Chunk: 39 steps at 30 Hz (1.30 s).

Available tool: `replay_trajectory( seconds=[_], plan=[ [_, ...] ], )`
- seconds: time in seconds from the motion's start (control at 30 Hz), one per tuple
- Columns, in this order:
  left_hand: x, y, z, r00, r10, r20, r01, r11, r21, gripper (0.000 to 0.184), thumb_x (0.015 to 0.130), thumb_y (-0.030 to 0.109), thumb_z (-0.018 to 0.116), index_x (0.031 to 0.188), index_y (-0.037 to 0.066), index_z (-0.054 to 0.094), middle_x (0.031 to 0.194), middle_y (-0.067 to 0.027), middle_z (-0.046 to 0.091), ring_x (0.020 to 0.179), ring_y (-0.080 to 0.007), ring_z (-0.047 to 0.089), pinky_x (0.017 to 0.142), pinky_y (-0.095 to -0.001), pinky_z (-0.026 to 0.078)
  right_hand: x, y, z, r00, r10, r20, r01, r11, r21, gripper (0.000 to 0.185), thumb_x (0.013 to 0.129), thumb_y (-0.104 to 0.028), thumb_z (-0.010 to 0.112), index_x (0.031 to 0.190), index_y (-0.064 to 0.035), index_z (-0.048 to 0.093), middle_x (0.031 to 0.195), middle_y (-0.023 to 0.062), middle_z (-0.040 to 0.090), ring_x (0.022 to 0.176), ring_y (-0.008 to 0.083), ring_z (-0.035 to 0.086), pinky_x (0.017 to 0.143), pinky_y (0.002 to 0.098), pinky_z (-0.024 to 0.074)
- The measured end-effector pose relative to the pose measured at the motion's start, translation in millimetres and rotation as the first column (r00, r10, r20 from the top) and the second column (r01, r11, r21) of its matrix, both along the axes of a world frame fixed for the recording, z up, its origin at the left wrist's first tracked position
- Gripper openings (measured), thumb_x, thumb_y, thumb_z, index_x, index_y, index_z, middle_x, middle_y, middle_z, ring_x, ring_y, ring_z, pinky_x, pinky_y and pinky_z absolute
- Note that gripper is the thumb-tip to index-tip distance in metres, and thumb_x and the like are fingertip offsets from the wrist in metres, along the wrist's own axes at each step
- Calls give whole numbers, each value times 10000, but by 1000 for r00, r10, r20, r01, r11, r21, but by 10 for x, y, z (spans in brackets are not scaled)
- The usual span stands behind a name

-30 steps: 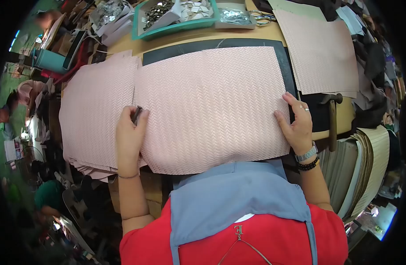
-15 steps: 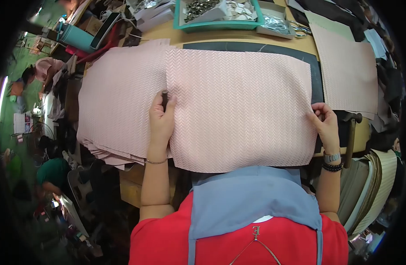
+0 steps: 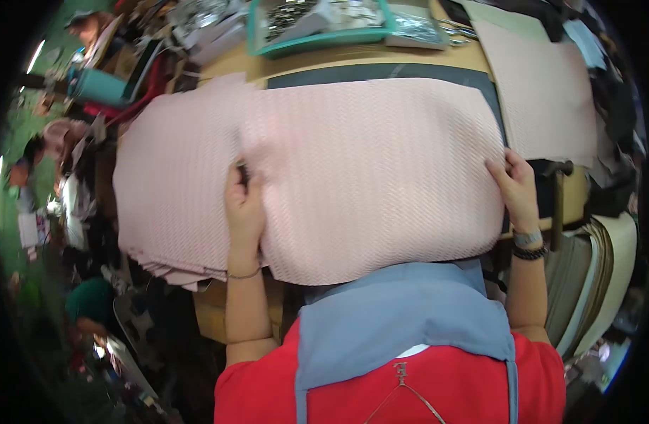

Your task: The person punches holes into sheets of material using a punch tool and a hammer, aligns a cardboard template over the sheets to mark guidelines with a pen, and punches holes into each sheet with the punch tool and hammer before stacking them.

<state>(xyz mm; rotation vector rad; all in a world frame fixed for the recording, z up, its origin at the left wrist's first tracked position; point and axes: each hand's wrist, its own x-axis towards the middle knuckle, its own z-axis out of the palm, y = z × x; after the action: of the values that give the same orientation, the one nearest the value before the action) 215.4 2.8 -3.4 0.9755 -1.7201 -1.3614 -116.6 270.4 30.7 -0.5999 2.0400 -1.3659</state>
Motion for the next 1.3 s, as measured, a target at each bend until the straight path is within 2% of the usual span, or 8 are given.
replay_trajectory(
  seconds=[0.2,0.47,0.53,0.6,0.67,0.77,1.13,1.3],
  plan=[
    [-340,-185,6,995,-26,98,33,997,-70,433,940,81,555,1329,-59,425,1256,-142,541,1142,-182,501,1003,-291,372,-420,-113,-187,802,-61,-594,124,990,65,398,854,-254,676,1083,65,607,866,107,675,763,119,604,703,266,485],
    [-322,-324,-122,994,-34,109,38,999,-29,406,954,148,558,1289,-65,471,1229,-150,564,1112,-172,532,976,-283,405,-333,-7,26,794,-37,-607,-23,996,-92,361,879,-264,662,1128,-5,625,936,33,656,829,93,589,686,231,483],
    [-326,-320,-123,995,-39,94,44,998,-49,404,956,164,560,1279,-65,482,1226,-145,564,1116,-172,530,977,-280,403,121,13,377,973,171,-157,-210,936,-281,318,891,-206,645,1157,-35,622,1003,14,645,846,81,583,695,232,491],
    [-321,-333,-144,995,-33,96,40,996,-78,401,954,164,564,1273,-65,486,1218,-140,566,1110,-168,529,972,-276,403,610,169,825,636,637,435,-413,758,-505,418,867,-166,671,1252,-39,568,987,41,637,773,87,586,702,229,488],
    [-325,-344,-155,994,-43,99,53,994,-94,397,952,163,567,1267,-65,490,1213,-135,567,1106,-167,527,971,-275,400,887,164,1004,102,948,302,-489,312,-815,483,799,-204,751,1164,49,560,905,56,595,781,146,593,673,293,473],
    [-309,-343,-138,992,-67,106,77,992,-97,391,950,155,567,1262,-68,490,1207,-131,566,1099,-166,524,971,-276,395,1176,195,1088,11,997,70,-479,67,-875,473,816,-210,729,1181,29,546,886,49,583,770,146,574,672,296,462],
    [-400,-265,-93,975,-80,205,98,992,-80,433,948,151,560,1287,-98,458,1226,-147,559,1112,-176,516,972,-284,397,1159,275,1126,125,981,-151,-446,-81,-891,439,878,-232,648,1245,-45,495,816,27,541,731,148,507,667,305,419],
    [-215,-213,152,991,-131,23,118,948,296,464,927,101,561,1312,-116,418,1243,-154,533,1097,-174,520,970,-278,408,373,326,1031,698,716,-18,-328,297,-897,426,907,-242,611,1275,-78,472,784,16,522,713,149,476,665,309,400]
  ],
)
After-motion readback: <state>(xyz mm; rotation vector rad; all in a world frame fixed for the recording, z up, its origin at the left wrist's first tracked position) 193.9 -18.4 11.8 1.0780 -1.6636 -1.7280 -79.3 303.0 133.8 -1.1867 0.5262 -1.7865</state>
